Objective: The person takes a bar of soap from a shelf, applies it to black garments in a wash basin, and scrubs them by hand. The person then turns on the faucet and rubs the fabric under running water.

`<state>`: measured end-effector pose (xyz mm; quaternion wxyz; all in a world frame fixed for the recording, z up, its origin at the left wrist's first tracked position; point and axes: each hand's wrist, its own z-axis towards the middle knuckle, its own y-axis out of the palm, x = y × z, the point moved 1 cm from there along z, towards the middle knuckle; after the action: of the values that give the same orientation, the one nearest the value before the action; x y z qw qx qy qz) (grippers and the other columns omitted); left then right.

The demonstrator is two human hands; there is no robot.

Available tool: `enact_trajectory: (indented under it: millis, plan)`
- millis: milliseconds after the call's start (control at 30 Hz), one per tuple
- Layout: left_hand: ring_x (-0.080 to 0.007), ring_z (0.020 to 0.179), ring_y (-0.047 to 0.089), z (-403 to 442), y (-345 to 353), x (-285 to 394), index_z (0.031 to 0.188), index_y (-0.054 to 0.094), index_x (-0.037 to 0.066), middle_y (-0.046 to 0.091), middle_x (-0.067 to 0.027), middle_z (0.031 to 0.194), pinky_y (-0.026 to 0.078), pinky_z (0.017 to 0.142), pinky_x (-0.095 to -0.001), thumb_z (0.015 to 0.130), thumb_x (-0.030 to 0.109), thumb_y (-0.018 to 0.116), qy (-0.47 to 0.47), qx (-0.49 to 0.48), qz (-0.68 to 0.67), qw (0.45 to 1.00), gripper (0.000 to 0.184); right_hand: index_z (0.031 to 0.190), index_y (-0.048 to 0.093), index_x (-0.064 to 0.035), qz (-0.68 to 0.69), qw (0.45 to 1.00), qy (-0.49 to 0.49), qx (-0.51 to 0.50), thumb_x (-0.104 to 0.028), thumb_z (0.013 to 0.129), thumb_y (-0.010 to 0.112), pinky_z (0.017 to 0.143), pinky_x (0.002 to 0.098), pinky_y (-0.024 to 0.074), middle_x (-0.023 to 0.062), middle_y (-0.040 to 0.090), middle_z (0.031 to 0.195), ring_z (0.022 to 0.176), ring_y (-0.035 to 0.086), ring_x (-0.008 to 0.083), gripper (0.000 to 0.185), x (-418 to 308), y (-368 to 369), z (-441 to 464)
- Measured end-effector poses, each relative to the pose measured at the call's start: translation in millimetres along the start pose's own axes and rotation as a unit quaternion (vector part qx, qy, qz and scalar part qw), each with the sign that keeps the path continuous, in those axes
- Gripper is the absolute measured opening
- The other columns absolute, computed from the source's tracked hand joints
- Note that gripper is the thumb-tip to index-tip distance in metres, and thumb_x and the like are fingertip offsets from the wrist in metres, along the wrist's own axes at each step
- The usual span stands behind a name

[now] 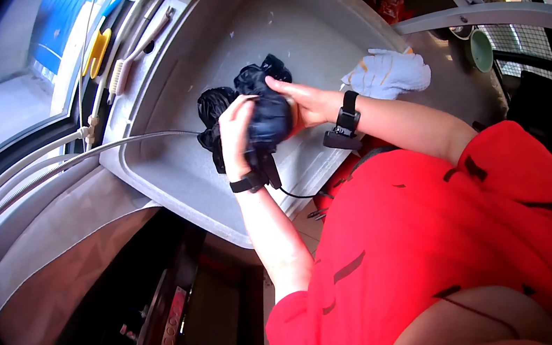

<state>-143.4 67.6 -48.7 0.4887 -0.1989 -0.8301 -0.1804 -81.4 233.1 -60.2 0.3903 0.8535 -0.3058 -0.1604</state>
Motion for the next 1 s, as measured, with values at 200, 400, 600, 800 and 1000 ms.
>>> enact_trajectory:
  millis: [200,400,600,800,1000]
  plan:
    - [-0.0205,0.112,0.049,-22,27,22,0.126,0.053,0.008,0.051,-0.0068,0.122,0.042,0.091,-0.0305,0.066,0.001,0.069,0.199,0.132,0.132,0.962,0.063,0.111,0.057,-0.0001,0.047,0.993,-0.079,-0.069,-0.019,0.084,0.060,0.084,0.0352,0.0549,0.0128,0.066,0.100,0.089,0.066,0.0202,0.033,-4,-38,30]
    - [-0.0263,0.120,0.050,-48,42,-81,0.141,0.032,0.011,0.046,-0.0097,0.135,0.045,0.099,-0.0412,0.069,0.041,0.080,-0.046,-0.038,-0.590,0.805,0.090,0.116,0.054,-0.0007,-0.031,0.970,-0.241,-0.009,-0.011,0.082,0.063,0.090,0.0341,0.0502,0.0094,0.063,0.105,0.095,0.062,0.0198,0.036,-11,-9,11]
    - [-0.0233,0.097,0.061,-31,20,-74,0.129,0.044,0.006,0.057,-0.0117,0.115,0.054,0.084,-0.0336,0.076,-0.006,0.054,0.019,0.117,-0.402,0.908,0.056,0.097,0.061,-0.0009,-0.537,0.774,-0.334,0.036,-0.031,0.076,0.075,0.072,0.0254,0.0468,0.0049,0.061,0.086,0.083,0.058,0.0123,0.039,-43,-26,13]
    - [-0.0297,0.119,0.049,-40,-6,-110,0.125,0.050,0.006,0.056,-0.0134,0.124,0.035,0.105,-0.0436,0.081,0.030,0.052,0.054,0.077,-0.500,0.861,0.051,0.098,0.061,-0.0144,-0.278,0.913,-0.232,0.189,-0.032,0.087,0.063,0.052,0.0205,0.0406,-0.0018,0.057,0.088,0.076,0.057,0.0074,0.021,-52,-37,17]
    - [-0.0275,0.118,0.048,-30,35,-77,0.126,0.051,0.009,0.054,-0.0105,0.126,0.034,0.105,-0.0425,0.086,0.044,0.045,-0.085,0.224,-0.601,0.763,0.054,0.107,0.055,-0.0045,-0.207,0.901,-0.347,0.156,-0.021,0.089,0.057,0.091,0.0268,0.0409,0.0036,0.060,0.099,0.099,0.054,0.0137,0.025,19,-21,66]
